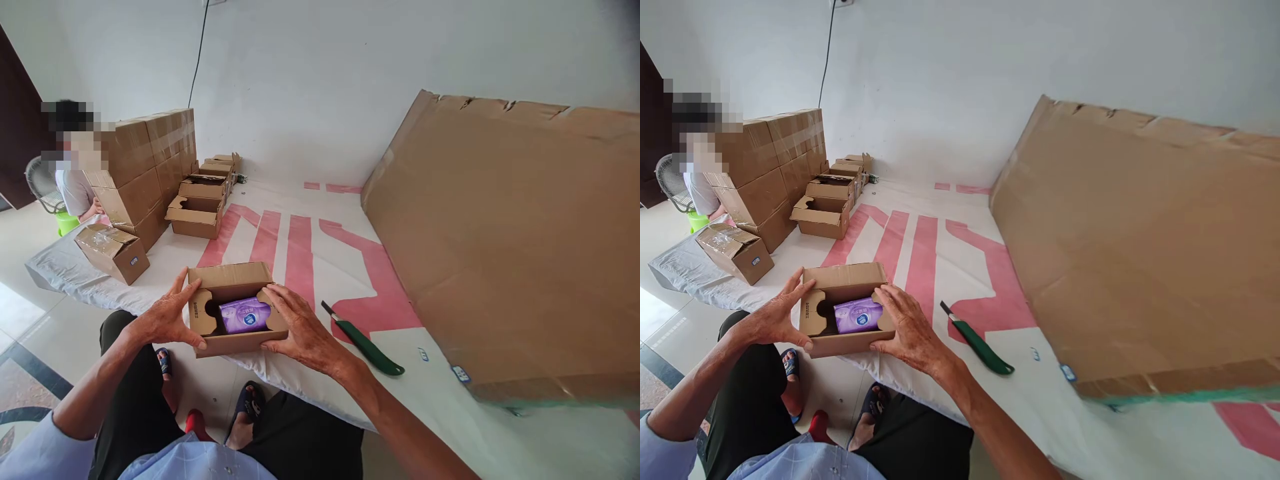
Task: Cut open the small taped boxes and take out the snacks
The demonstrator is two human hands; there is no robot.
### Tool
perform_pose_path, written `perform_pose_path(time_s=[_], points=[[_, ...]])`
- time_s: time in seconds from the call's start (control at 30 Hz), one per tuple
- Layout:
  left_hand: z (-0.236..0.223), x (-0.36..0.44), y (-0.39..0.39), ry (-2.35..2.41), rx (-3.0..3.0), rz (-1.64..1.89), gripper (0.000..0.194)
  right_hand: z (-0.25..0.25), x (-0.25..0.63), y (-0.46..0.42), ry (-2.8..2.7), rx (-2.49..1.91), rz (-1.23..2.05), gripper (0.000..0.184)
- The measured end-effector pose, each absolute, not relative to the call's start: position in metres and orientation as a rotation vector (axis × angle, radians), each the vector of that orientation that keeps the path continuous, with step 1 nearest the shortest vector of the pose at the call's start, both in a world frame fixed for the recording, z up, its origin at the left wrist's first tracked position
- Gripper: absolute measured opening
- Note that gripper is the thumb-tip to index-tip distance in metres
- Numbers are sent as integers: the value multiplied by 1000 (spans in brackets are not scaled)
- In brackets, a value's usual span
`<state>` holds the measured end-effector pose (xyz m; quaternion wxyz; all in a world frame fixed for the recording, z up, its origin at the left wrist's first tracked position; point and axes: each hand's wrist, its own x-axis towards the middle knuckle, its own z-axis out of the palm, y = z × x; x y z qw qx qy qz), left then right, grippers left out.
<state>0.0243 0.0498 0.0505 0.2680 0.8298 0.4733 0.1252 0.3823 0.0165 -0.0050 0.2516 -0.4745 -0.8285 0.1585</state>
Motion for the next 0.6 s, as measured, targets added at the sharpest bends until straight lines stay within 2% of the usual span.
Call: perform_pose_path(time_s=[0.23, 0.37, 0.43, 0.5, 0.6], points=[[65, 34, 59, 1183, 2345, 248, 134, 3, 384, 5, -2276, -1302, 354, 85], [64, 44, 64, 1086, 2371, 306, 107, 23, 382, 14, -2369, -1272, 274, 48], [63, 48, 69, 1063, 2369, 324, 91, 33, 375, 20, -2465, -1191, 237, 35], [64, 49, 75, 1052, 2361, 318, 83, 41, 369, 26, -2571, -1105, 201, 31], [66, 48, 83, 1045, 2354, 299, 81, 54, 371, 33, -2646, -1081, 54, 32]])
